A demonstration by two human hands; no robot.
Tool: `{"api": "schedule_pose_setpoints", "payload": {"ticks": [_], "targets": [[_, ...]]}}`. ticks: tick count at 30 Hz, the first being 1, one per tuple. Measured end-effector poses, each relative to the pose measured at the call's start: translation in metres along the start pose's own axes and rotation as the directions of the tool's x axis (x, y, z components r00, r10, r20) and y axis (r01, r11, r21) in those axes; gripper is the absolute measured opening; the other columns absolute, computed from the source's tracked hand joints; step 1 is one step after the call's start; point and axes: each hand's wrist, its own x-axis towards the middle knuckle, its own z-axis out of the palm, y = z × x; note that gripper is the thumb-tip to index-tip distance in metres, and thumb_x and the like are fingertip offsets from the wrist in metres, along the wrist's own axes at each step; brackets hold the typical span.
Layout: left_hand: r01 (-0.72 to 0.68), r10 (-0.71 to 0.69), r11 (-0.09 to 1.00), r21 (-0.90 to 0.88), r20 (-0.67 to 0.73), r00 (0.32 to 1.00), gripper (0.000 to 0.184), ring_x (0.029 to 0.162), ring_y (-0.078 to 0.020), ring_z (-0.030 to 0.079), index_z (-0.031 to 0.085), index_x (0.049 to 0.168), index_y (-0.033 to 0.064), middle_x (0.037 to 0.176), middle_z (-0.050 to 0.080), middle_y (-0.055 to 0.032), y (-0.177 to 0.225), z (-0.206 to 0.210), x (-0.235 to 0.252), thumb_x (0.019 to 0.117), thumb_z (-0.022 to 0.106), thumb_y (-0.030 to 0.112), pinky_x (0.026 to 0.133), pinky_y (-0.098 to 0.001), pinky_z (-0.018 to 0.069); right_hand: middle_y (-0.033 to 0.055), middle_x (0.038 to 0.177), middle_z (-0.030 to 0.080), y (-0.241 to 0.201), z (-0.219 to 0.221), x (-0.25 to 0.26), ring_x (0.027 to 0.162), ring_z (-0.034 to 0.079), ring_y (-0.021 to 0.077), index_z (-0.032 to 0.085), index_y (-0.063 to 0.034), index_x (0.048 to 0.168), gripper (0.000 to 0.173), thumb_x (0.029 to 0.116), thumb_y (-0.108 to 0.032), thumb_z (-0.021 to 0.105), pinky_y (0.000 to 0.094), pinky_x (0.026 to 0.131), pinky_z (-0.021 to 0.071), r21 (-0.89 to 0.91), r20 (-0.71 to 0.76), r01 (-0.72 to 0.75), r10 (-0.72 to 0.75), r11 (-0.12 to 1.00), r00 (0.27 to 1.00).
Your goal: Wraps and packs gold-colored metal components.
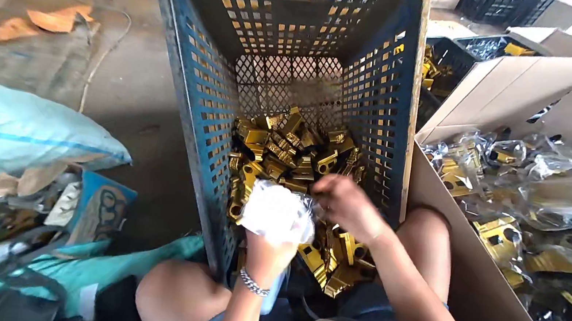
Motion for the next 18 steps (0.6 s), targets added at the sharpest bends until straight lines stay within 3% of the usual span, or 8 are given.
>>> {"api": "schedule_pose_setpoints", "payload": {"ticks": [1, 3, 5, 7, 11, 13, 16, 18], "targets": [[-0.050, 0.050, 0.999, 0.021, 0.004, 0.999, 0.046, 0.091, -0.0143, 0.072, 0.068, 0.102, -0.0141, 0.095, 0.073, -0.0194, -0.001, 0.008, -0.002, 0.0756, 0.081, 0.020, 0.088, -0.0297, 0.0566, 0.0082, 0.107, 0.071, -0.003, 0.015, -0.002, 0.095, 0.069, 0.0136, 0.063, 0.0032, 0.123, 0.031, 0.1050, -0.019, 0.051, 0.0333, 0.088, 0.0585, -0.193, 0.095, -0.054, 0.073, 0.980, 0.993], [0.027, -0.023, 0.997, -0.073, 0.057, 0.998, 0.048, 0.096, -0.0116, 0.070, 0.065, 0.108, -0.0155, 0.100, 0.072, -0.0175, 0.006, 0.010, -0.006, 0.0762, 0.081, 0.016, 0.091, -0.0269, 0.0551, -0.0003, 0.090, 0.069, -0.008, 0.030, -0.003, 0.080, 0.067, 0.0053, 0.067, 0.0002, 0.102, 0.011, 0.0982, -0.009, 0.063, 0.0261, 0.078, 0.0578, -0.355, 0.099, -0.085, 0.128, 0.931, 0.987], [0.231, -0.201, 0.932, -0.279, 0.131, 0.971, 0.045, 0.094, -0.0020, 0.069, 0.060, 0.115, -0.0132, 0.100, 0.073, -0.0073, 0.016, 0.007, -0.002, 0.0803, 0.080, 0.008, 0.088, -0.0200, 0.0573, -0.0036, 0.081, 0.065, -0.010, 0.027, -0.001, 0.071, 0.063, 0.0034, 0.063, -0.0030, 0.096, 0.014, 0.1032, -0.012, 0.055, 0.0236, 0.070, 0.0560, -0.360, 0.082, -0.141, 0.182, 0.922, 0.980], [0.363, -0.328, 0.858, -0.365, 0.156, 0.932, 0.031, 0.077, -0.0008, 0.068, 0.059, 0.111, -0.0082, 0.087, 0.071, 0.0001, 0.018, 0.005, 0.002, 0.0856, 0.072, 0.003, 0.072, -0.0199, 0.0586, -0.0034, 0.078, 0.064, -0.010, 0.027, -0.002, 0.065, 0.062, 0.0037, 0.062, -0.0036, 0.095, 0.022, 0.1078, -0.017, 0.049, 0.0228, 0.065, 0.0562, -0.366, 0.095, -0.183, 0.232, 0.913, 0.968], [0.202, -0.134, 0.966, -0.163, 0.354, 0.926, 0.022, 0.076, -0.0015, 0.067, 0.067, 0.103, -0.0074, 0.084, 0.071, -0.0020, 0.013, -0.005, 0.002, 0.0896, 0.069, 0.010, 0.076, -0.0208, 0.0578, -0.0001, 0.091, 0.070, -0.016, 0.018, -0.008, 0.080, 0.068, 0.0035, 0.065, 0.0036, 0.108, 0.015, 0.1001, -0.005, 0.056, 0.0243, 0.078, 0.0592, -0.415, 0.193, -0.131, 0.228, 0.900, 0.954], [0.094, -0.106, 0.994, 0.054, 0.286, 0.952, 0.028, 0.084, -0.0143, 0.071, 0.069, 0.104, -0.0093, 0.090, 0.073, -0.0134, 0.007, -0.012, 0.006, 0.0886, 0.070, 0.014, 0.081, -0.0332, 0.0585, -0.0024, 0.083, 0.068, -0.018, 0.011, -0.010, 0.069, 0.066, 0.0033, 0.064, 0.0006, 0.103, 0.010, 0.1005, -0.008, 0.059, 0.0229, 0.067, 0.0586, -0.451, 0.195, -0.156, 0.268, 0.879, 0.943], [0.081, -0.073, 0.960, 0.270, -0.040, 0.997, 0.038, 0.092, -0.0407, 0.072, 0.066, 0.105, -0.0187, 0.096, 0.071, -0.0316, -0.018, -0.014, 0.020, 0.0861, 0.068, 0.014, 0.084, -0.0579, 0.0545, -0.0057, 0.062, 0.060, -0.012, 0.011, -0.012, 0.047, 0.056, 0.0041, 0.055, -0.0097, 0.083, 0.020, 0.0940, -0.011, 0.072, 0.0207, 0.049, 0.0512, -0.405, 0.103, -0.217, 0.280, 0.888, 0.954], [0.188, -0.186, 0.979, 0.077, -0.031, 0.982, 0.050, 0.095, -0.0229, 0.071, 0.061, 0.116, -0.0163, 0.102, 0.071, -0.0213, -0.015, -0.015, 0.019, 0.0848, 0.074, 0.021, 0.088, -0.0409, 0.0574, -0.0065, 0.058, 0.057, -0.004, 0.016, -0.016, 0.043, 0.052, 0.0026, 0.051, -0.0124, 0.076, 0.030, 0.0858, -0.011, 0.080, 0.0194, 0.044, 0.0472, -0.396, 0.032, -0.188, 0.218, 0.899, 0.975]]}}
